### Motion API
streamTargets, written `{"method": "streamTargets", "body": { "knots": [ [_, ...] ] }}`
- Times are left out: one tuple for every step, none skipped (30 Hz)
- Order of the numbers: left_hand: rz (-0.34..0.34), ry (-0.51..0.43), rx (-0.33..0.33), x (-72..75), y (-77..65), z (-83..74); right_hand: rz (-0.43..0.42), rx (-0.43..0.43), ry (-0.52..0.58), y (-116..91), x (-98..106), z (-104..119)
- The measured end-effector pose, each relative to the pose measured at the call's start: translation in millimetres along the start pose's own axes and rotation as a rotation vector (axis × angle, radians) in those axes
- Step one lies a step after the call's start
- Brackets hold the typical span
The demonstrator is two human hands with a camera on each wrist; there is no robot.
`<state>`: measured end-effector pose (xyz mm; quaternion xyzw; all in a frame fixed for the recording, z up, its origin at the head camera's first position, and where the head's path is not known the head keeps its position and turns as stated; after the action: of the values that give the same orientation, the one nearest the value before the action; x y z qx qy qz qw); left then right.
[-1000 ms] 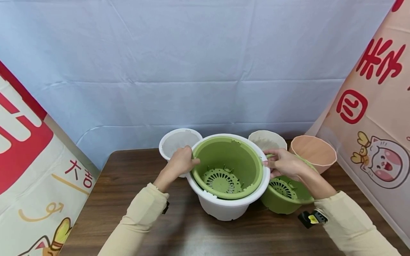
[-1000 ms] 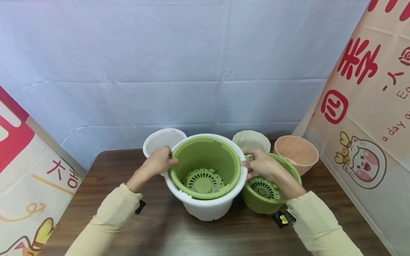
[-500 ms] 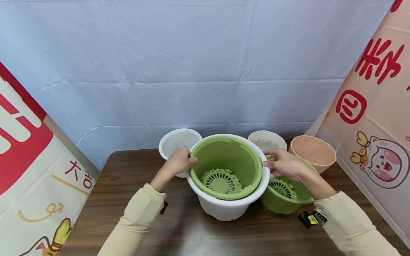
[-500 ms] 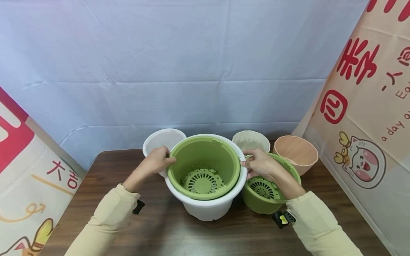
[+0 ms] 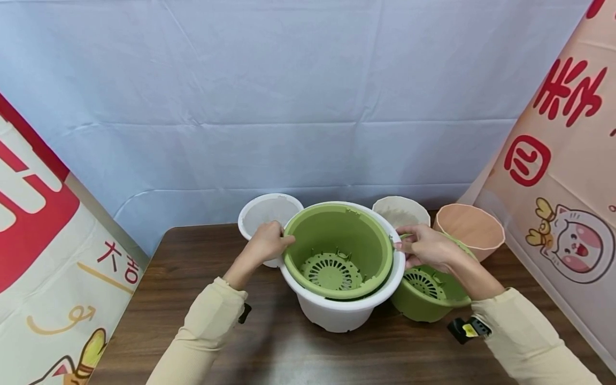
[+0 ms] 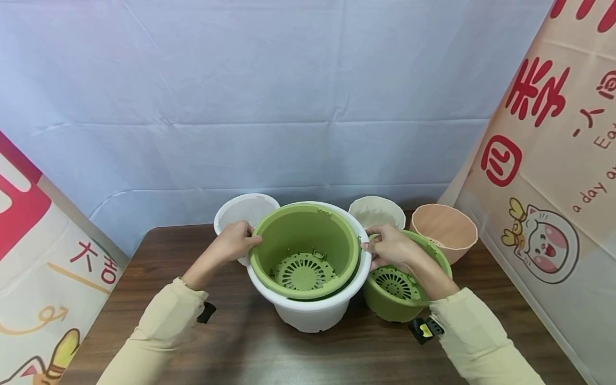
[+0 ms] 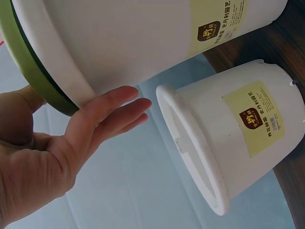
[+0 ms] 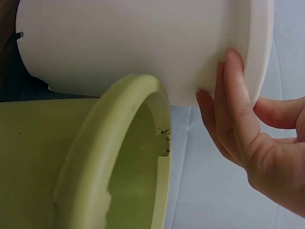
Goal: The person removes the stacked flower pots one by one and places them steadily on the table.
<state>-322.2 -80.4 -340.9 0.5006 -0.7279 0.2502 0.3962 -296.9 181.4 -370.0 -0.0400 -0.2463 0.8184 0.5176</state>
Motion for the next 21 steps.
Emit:
{"method": "streamTargets", "body": {
  "knots": [
    [-0.004,-0.001,0.001,0.1,-0.1,0.4,0.000,0.000,-0.001,0,0,0],
    [-0.007,-0.003,0.003,0.3,-0.3,0.7,0.001,-0.001,-0.002,0,0,0],
    [-0.010,-0.007,0.006,0.4,-0.5,1.0,0.001,-0.001,-0.001,0,0,0],
    [-0.014,-0.007,0.008,0.6,-0.7,1.2,0.001,-0.001,-0.001,0,0,0],
    [-0.018,-0.008,0.010,1.0,-1.1,1.2,0.001,-0.002,-0.002,0,0,0],
    [-0.020,-0.007,0.011,1.3,-1.3,1.1,0.001,-0.002,-0.003,0,0,0],
    [-0.021,-0.007,0.013,1.6,-1.5,1.1,0.000,-0.002,-0.006,0,0,0],
    [-0.023,-0.008,0.014,2.2,-1.8,0.9,-0.001,-0.002,-0.009,0,0,0],
    [-0.023,-0.009,0.016,2.7,-2.1,0.8,-0.003,-0.002,-0.012,0,0,0],
    [-0.025,-0.008,0.016,3.6,-2.3,0.3,-0.005,-0.001,-0.016,0,0,0],
    [-0.024,-0.011,0.019,4.1,-2.5,0.4,-0.007,-0.001,-0.021,0,0,0],
    [-0.023,-0.016,0.020,4.9,-2.7,0.2,-0.010,-0.001,-0.024,0,0,0],
    [-0.025,-0.019,0.019,6.0,-2.8,-0.1,-0.013,-0.001,-0.029,0,0,0],
    [-0.026,-0.022,0.020,7.0,-3.1,-0.5,-0.015,-0.001,-0.032,0,1,0],
    [-0.026,-0.026,0.022,8.1,-3.5,-0.9,-0.016,-0.001,-0.035,0,1,0],
    [-0.024,-0.030,0.023,9.0,-3.9,-1.1,-0.018,-0.001,-0.038,0,1,0],
    [-0.022,-0.035,0.026,9.9,-4.4,-1.3,-0.019,-0.002,-0.040,0,1,0],
    [-0.024,-0.036,0.026,11.1,-5.0,-1.8,-0.021,-0.003,-0.040,0,1,0],
    [-0.025,-0.036,0.026,12.0,-5.4,-2.1,-0.021,-0.004,-0.041,0,1,0],
    [-0.024,-0.040,0.030,12.7,-6.0,-2.2,-0.021,-0.006,-0.041,0,1,0],
    [-0.025,-0.041,0.031,13.4,-6.5,-2.3,-0.021,-0.007,-0.040,0,1,0]
  ]
}}
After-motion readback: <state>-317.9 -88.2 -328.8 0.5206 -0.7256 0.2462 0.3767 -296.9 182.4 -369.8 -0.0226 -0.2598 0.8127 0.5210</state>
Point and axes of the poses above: each hand's wrist, its own y-axis towards the middle knuckle, its own x-axis out of the back of the hand, z = x × y, the point moved 9 cm from there along y, towards the middle knuckle, and after that the axes turned 10 degrees about -x, right-handed, at the moved point
